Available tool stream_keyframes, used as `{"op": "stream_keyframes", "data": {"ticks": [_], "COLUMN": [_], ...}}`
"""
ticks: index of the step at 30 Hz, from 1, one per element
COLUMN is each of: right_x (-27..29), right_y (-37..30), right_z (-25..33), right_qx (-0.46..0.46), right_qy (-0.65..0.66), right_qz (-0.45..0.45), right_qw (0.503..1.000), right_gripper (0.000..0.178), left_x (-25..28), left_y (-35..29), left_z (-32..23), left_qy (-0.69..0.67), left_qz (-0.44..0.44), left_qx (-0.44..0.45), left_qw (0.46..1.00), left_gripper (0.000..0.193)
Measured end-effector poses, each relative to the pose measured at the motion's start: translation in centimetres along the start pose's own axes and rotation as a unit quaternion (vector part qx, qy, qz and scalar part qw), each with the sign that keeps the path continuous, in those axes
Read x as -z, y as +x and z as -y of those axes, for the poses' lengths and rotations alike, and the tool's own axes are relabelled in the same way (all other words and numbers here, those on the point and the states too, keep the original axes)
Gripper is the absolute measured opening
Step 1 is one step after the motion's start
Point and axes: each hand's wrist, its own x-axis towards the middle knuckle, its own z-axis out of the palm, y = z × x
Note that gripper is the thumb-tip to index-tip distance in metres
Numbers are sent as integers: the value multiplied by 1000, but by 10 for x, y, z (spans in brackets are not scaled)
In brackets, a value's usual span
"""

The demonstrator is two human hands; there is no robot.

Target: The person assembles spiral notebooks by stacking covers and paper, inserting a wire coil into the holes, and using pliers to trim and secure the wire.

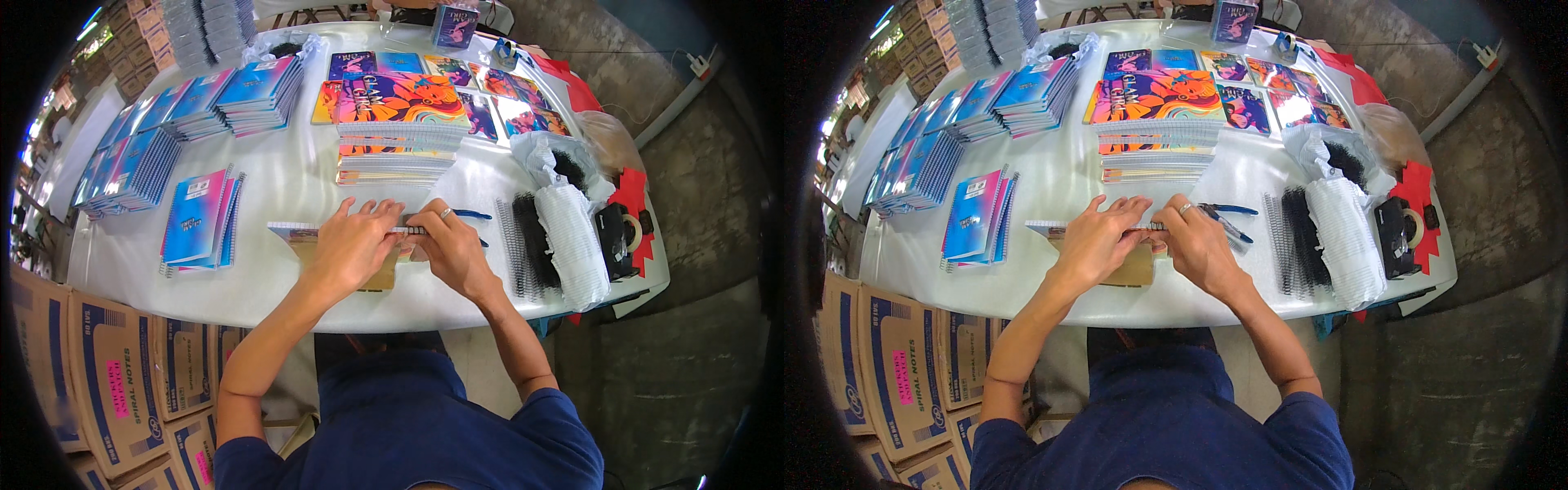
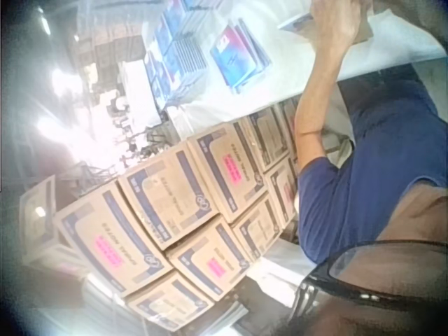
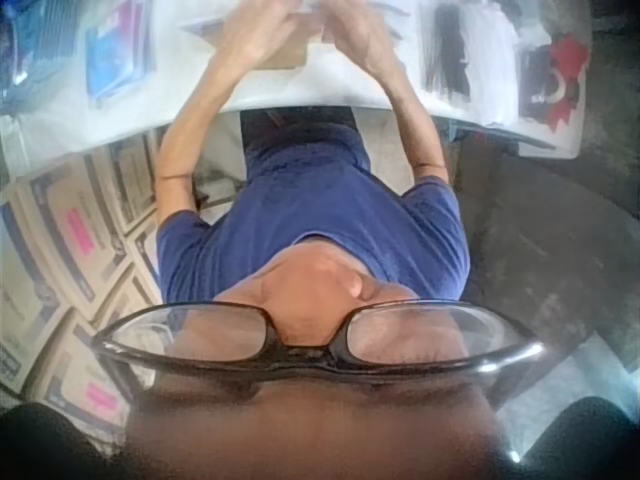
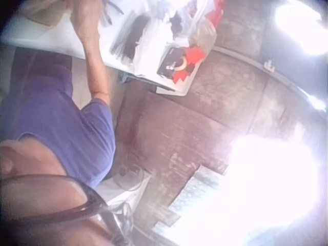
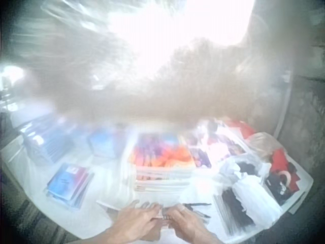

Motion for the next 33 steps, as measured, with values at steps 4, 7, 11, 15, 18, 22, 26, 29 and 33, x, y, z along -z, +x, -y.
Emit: {"op": "stream_keyframes", "data": {"ticks": [4, 7, 11, 15, 18, 22, 26, 29, 33], "right_x": [-5, -7, -7, -8, -1, 19, -8, -22, 25], "right_y": [-5, -7, -8, -11, -10, -15, -13, -11, 31], "right_z": [-4, -2, -1, -4, -8, -80, -125, -121, -114], "right_qx": [38, 7, -31, -12, -61, -157, 18, 32, -199], "right_qy": [-32, -15, -10, -21, 118, 380, 109, 15, 284], "right_qz": [-23, -16, 3, -8, 10, 112, 298, 323, 315], "right_qw": [999, 1000, 999, 1000, 991, 905, 948, 946, 883], "right_gripper": [21, 22, 21, 20, 20, 32, 48, 51, 47], "left_x": [2, 8, 1, 2, 0, -3, 29, 31, -8], "left_y": [-3, -1, -1, -2, -5, -3, 24, 22, -3], "left_z": [2, -3, -2, -3, -1, -5, -36, -29, 9], "left_qy": [-30, -38, -24, -44, -36, 34, 36, 37, 98], "left_qz": [3, 17, -8, -19, -35, -49, 270, 276, -47], "left_qx": [-3, 7, 4, 12, 0, -59, 92, 74, -26], "left_qw": [1000, 999, 1000, 999, 999, 996, 958, 958, 994], "left_gripper": [39, 38, 39, 43, 50, 58, 61, 65, 78]}}
